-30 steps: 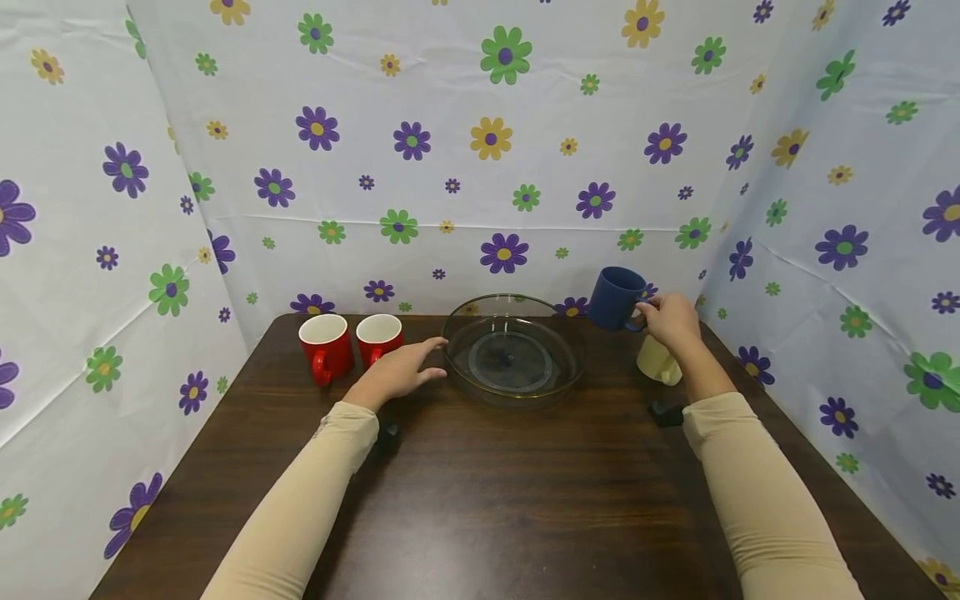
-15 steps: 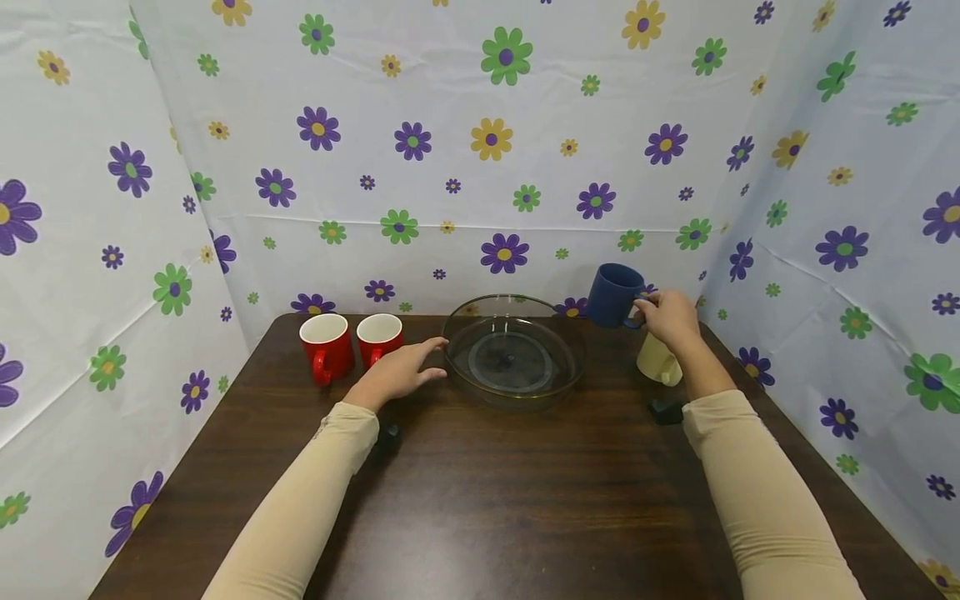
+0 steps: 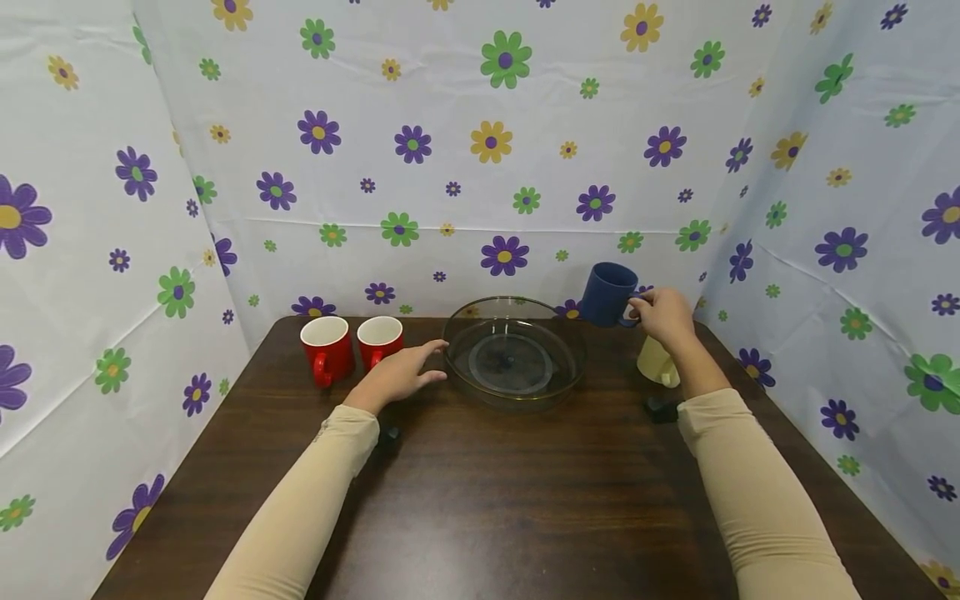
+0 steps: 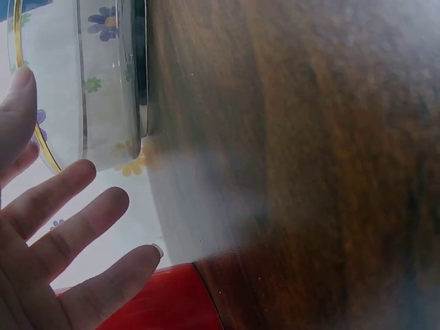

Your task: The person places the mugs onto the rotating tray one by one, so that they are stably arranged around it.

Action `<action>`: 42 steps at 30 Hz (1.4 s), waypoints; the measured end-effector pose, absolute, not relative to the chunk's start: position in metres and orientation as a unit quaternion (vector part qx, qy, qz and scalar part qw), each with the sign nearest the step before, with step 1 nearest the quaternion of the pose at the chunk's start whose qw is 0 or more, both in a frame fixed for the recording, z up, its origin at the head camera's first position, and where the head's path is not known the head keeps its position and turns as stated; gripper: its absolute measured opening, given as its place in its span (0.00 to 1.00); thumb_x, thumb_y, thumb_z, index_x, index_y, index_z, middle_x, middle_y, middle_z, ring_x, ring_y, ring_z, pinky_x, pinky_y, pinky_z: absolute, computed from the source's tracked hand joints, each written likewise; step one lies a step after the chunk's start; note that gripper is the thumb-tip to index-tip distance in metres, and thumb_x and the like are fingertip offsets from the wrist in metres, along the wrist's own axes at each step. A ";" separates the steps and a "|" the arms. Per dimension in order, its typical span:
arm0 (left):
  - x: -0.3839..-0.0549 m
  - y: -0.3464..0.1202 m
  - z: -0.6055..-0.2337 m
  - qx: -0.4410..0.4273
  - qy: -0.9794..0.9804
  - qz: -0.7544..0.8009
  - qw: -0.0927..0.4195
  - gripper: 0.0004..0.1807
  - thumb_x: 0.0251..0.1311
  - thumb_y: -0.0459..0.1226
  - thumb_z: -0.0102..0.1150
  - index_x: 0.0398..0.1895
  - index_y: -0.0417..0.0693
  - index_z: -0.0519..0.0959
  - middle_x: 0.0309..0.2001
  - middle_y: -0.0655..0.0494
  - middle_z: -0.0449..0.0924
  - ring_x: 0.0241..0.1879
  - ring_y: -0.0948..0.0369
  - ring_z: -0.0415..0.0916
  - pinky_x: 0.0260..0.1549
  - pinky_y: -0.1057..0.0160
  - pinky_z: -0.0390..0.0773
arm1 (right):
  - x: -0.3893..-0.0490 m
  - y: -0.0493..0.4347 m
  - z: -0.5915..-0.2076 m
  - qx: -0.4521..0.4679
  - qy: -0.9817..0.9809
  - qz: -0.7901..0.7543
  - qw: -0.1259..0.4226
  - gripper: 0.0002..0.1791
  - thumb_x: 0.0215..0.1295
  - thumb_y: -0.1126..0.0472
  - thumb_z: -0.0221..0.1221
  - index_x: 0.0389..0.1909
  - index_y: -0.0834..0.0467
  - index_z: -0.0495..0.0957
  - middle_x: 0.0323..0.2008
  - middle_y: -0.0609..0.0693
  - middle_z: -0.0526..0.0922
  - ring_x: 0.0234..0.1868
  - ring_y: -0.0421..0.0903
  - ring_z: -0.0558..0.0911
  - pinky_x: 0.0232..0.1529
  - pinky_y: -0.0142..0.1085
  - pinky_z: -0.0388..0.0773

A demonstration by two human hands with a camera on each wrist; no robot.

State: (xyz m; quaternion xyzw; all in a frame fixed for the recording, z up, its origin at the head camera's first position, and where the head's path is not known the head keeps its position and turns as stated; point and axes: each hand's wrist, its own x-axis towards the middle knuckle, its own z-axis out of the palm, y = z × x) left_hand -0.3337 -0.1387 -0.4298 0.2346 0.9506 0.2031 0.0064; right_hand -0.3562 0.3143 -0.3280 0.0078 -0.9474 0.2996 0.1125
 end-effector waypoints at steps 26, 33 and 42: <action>-0.334 -0.140 -0.431 0.235 0.952 0.199 0.004 0.38 0.69 0.52 0.61 0.78 0.55 0.61 0.71 0.47 0.70 0.68 0.48 0.71 0.64 0.42 0.73 | -0.364 0.297 -0.330 0.017 -0.953 0.275 0.127 0.19 0.79 0.58 0.50 0.49 0.70 0.82 0.42 0.65 0.87 0.41 0.59 0.81 0.36 0.42 0.74; -0.333 -0.136 -0.427 0.225 0.954 0.200 0.006 0.38 0.68 0.53 0.61 0.78 0.57 0.61 0.73 0.48 0.68 0.69 0.49 0.69 0.65 0.42 0.71 | -0.367 0.298 -0.328 0.022 -0.953 0.270 0.136 0.17 0.78 0.60 0.51 0.45 0.70 0.83 0.41 0.65 0.87 0.42 0.60 0.81 0.38 0.44 0.74; -0.333 -0.136 -0.432 0.234 0.951 0.203 0.001 0.38 0.69 0.51 0.61 0.78 0.53 0.61 0.74 0.47 0.65 0.72 0.49 0.66 0.69 0.44 0.66 | -0.369 0.293 -0.331 0.029 -0.955 0.260 0.142 0.17 0.78 0.61 0.51 0.45 0.71 0.82 0.40 0.66 0.87 0.41 0.60 0.80 0.37 0.45 0.74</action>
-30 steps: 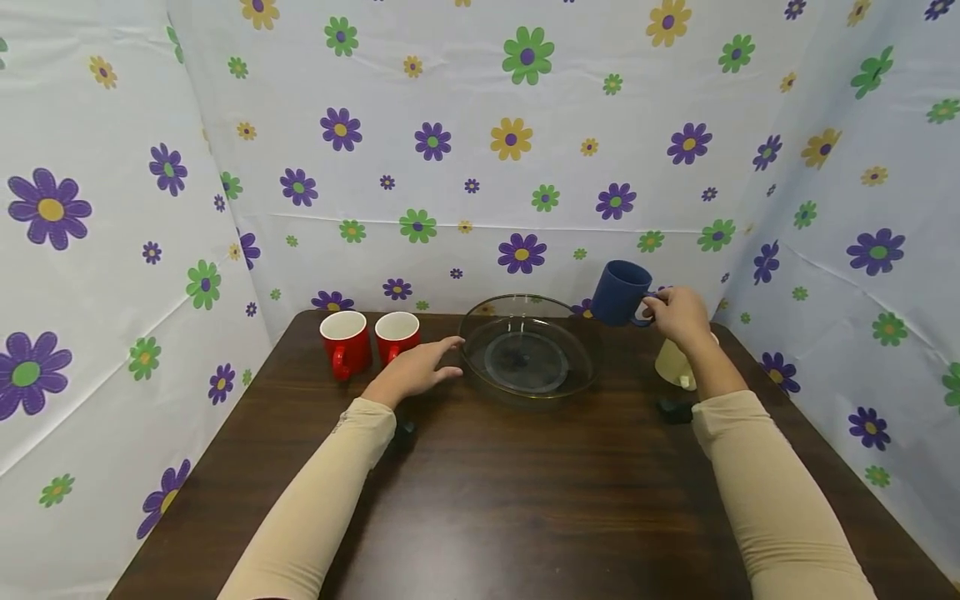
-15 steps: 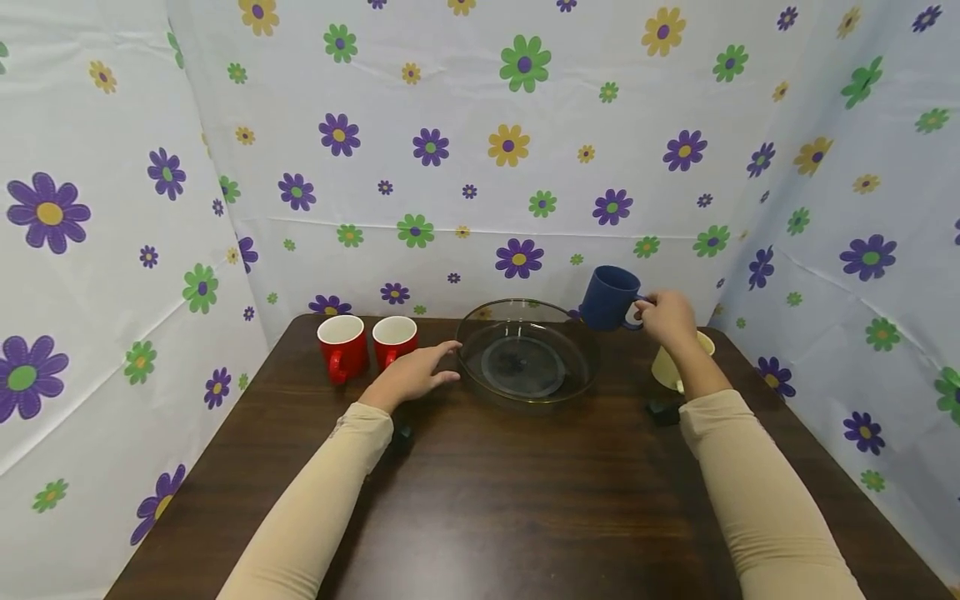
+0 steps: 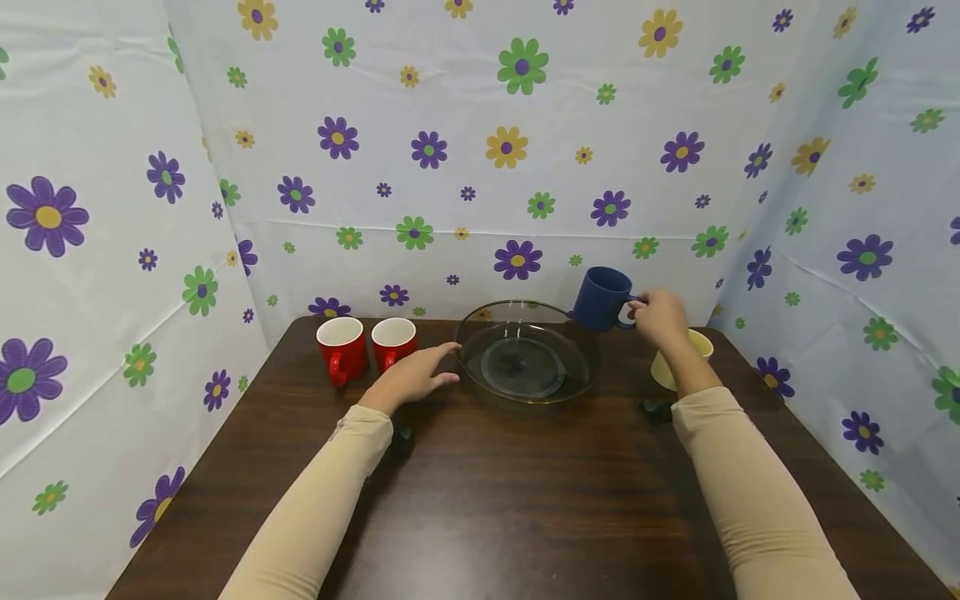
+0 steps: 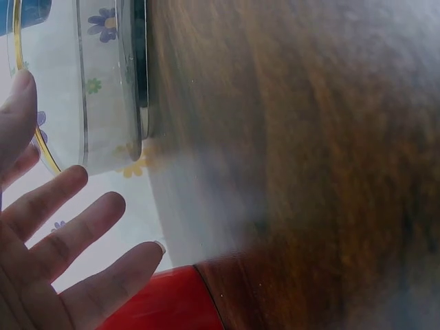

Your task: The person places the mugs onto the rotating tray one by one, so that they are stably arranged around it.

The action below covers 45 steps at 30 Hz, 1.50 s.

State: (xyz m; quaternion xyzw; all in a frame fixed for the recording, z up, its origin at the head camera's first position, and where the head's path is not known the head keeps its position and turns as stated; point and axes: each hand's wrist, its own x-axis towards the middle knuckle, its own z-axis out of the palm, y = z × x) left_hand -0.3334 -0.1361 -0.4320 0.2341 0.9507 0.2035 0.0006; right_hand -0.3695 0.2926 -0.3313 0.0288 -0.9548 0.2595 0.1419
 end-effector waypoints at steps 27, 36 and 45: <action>-0.327 -0.133 -0.428 0.224 0.956 0.188 0.004 0.38 0.68 0.53 0.61 0.78 0.55 0.62 0.74 0.47 0.66 0.71 0.48 0.67 0.67 0.42 0.68 | -0.385 0.272 -0.326 0.039 -0.957 0.256 0.128 0.16 0.77 0.63 0.49 0.49 0.69 0.81 0.43 0.64 0.86 0.40 0.59 0.78 0.37 0.46 0.73; -0.330 -0.133 -0.429 0.221 0.958 0.183 0.006 0.38 0.68 0.54 0.61 0.78 0.56 0.62 0.74 0.48 0.66 0.71 0.49 0.67 0.67 0.44 0.69 | -0.391 0.263 -0.319 0.044 -0.959 0.251 0.128 0.16 0.78 0.62 0.48 0.49 0.69 0.81 0.44 0.64 0.87 0.43 0.59 0.78 0.38 0.44 0.73; -0.332 -0.135 -0.432 0.221 0.955 0.199 0.002 0.39 0.67 0.53 0.62 0.78 0.55 0.61 0.73 0.47 0.67 0.71 0.47 0.67 0.67 0.42 0.68 | -0.393 0.255 -0.319 0.043 -0.958 0.254 0.127 0.16 0.77 0.63 0.49 0.48 0.70 0.82 0.43 0.65 0.86 0.43 0.60 0.79 0.42 0.49 0.76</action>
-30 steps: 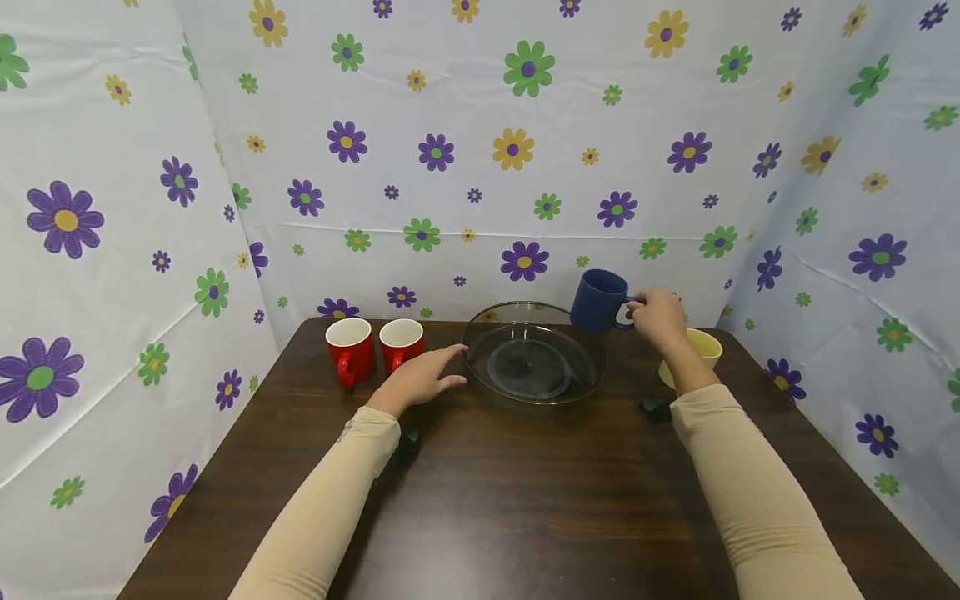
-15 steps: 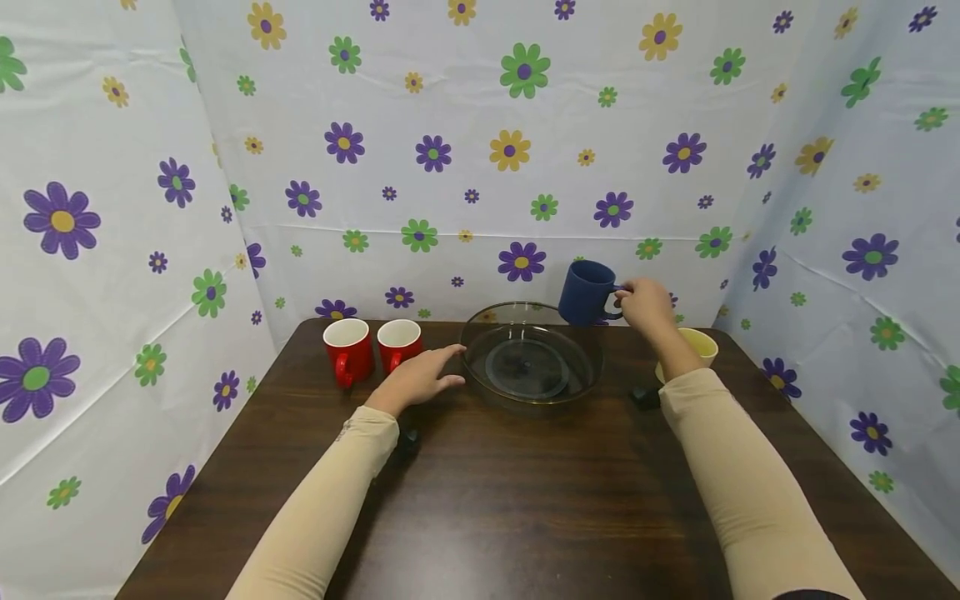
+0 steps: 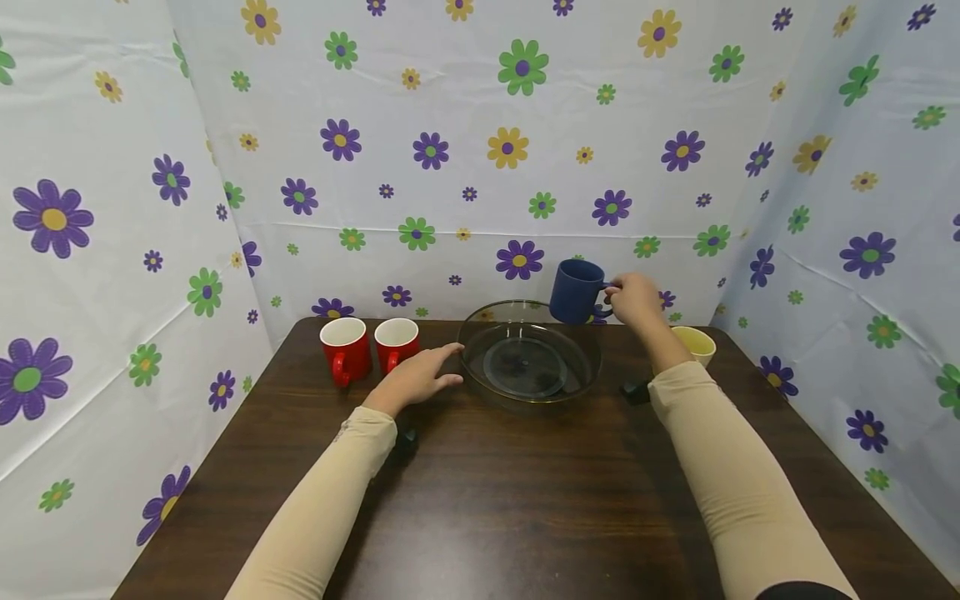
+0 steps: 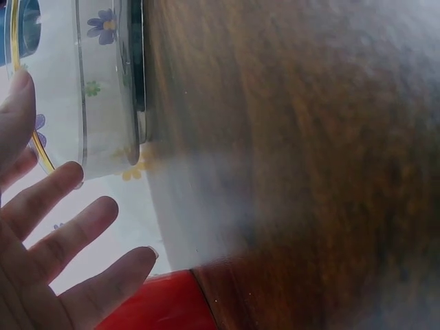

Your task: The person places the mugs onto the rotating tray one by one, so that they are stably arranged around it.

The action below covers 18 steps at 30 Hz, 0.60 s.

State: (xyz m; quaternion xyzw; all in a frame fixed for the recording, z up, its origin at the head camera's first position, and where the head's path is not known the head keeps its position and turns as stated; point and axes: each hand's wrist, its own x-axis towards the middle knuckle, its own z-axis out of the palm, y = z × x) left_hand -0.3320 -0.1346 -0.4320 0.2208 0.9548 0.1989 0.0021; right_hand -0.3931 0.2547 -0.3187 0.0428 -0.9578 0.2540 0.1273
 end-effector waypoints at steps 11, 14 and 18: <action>-0.330 -0.135 -0.432 0.219 0.954 0.203 0.005 0.39 0.67 0.53 0.63 0.78 0.56 0.61 0.73 0.47 0.67 0.70 0.47 0.68 0.65 0.41 0.70 | -0.398 0.247 -0.320 0.056 -0.959 0.246 0.133 0.15 0.75 0.65 0.49 0.46 0.69 0.83 0.42 0.64 0.86 0.42 0.59 0.79 0.44 0.50 0.76; -0.330 -0.135 -0.432 0.220 0.954 0.202 0.004 0.39 0.67 0.53 0.62 0.78 0.56 0.61 0.73 0.46 0.67 0.70 0.47 0.68 0.65 0.41 0.70 | -0.400 0.244 -0.319 0.057 -0.959 0.246 0.131 0.15 0.76 0.65 0.49 0.47 0.69 0.83 0.42 0.64 0.86 0.43 0.59 0.79 0.46 0.51 0.76; -0.331 -0.135 -0.432 0.219 0.955 0.200 0.004 0.39 0.67 0.53 0.62 0.78 0.56 0.61 0.73 0.46 0.67 0.70 0.47 0.67 0.66 0.41 0.70 | -0.404 0.240 -0.318 0.064 -0.959 0.239 0.136 0.15 0.76 0.64 0.49 0.45 0.69 0.83 0.42 0.64 0.87 0.44 0.60 0.80 0.49 0.52 0.76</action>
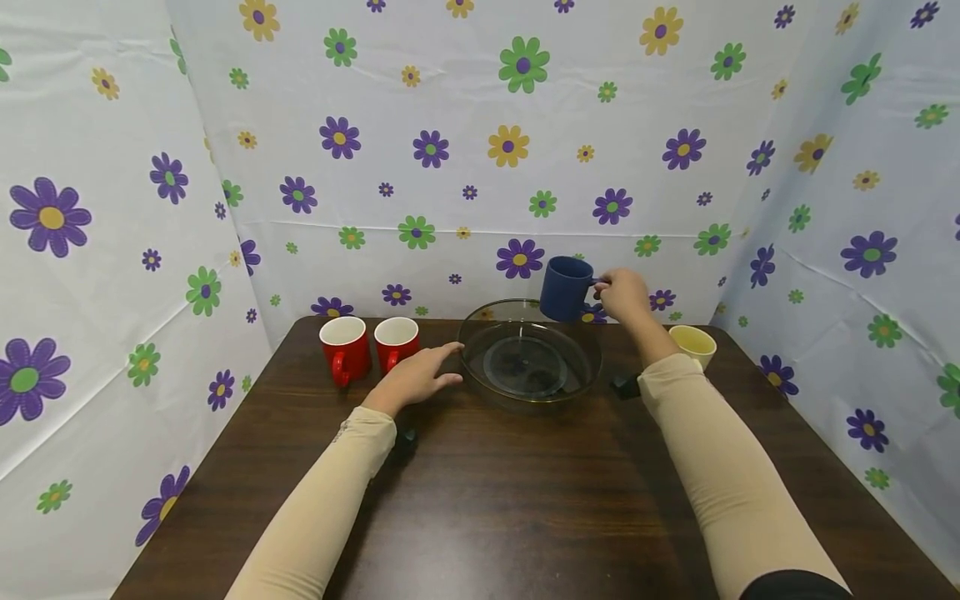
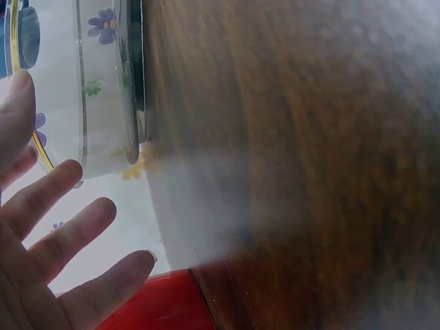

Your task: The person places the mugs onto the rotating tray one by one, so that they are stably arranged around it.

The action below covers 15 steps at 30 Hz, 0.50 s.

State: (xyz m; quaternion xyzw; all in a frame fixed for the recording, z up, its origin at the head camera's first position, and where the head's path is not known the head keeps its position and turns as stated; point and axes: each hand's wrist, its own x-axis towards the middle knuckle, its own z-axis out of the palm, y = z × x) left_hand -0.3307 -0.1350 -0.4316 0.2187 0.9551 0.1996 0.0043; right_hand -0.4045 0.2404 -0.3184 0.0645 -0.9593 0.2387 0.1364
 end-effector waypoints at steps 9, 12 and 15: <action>-0.331 -0.136 -0.432 0.220 0.955 0.197 0.001 0.39 0.67 0.52 0.62 0.78 0.56 0.61 0.74 0.47 0.66 0.72 0.47 0.65 0.67 0.41 0.68 | -0.407 0.230 -0.314 0.063 -0.960 0.243 0.126 0.16 0.74 0.65 0.49 0.48 0.68 0.83 0.43 0.63 0.87 0.45 0.58 0.79 0.49 0.49 0.75; -0.331 -0.136 -0.432 0.220 0.957 0.192 -0.005 0.39 0.67 0.52 0.63 0.78 0.56 0.62 0.74 0.47 0.66 0.72 0.48 0.64 0.67 0.41 0.69 | -0.408 0.227 -0.314 0.064 -0.958 0.248 0.125 0.15 0.74 0.65 0.50 0.48 0.68 0.83 0.43 0.62 0.87 0.45 0.58 0.79 0.48 0.48 0.76; -0.330 -0.136 -0.432 0.219 0.957 0.188 -0.008 0.39 0.67 0.52 0.63 0.78 0.56 0.62 0.73 0.47 0.67 0.72 0.48 0.65 0.66 0.41 0.70 | -0.409 0.225 -0.316 0.064 -0.957 0.254 0.124 0.15 0.74 0.66 0.50 0.47 0.68 0.83 0.43 0.62 0.87 0.45 0.58 0.80 0.48 0.48 0.76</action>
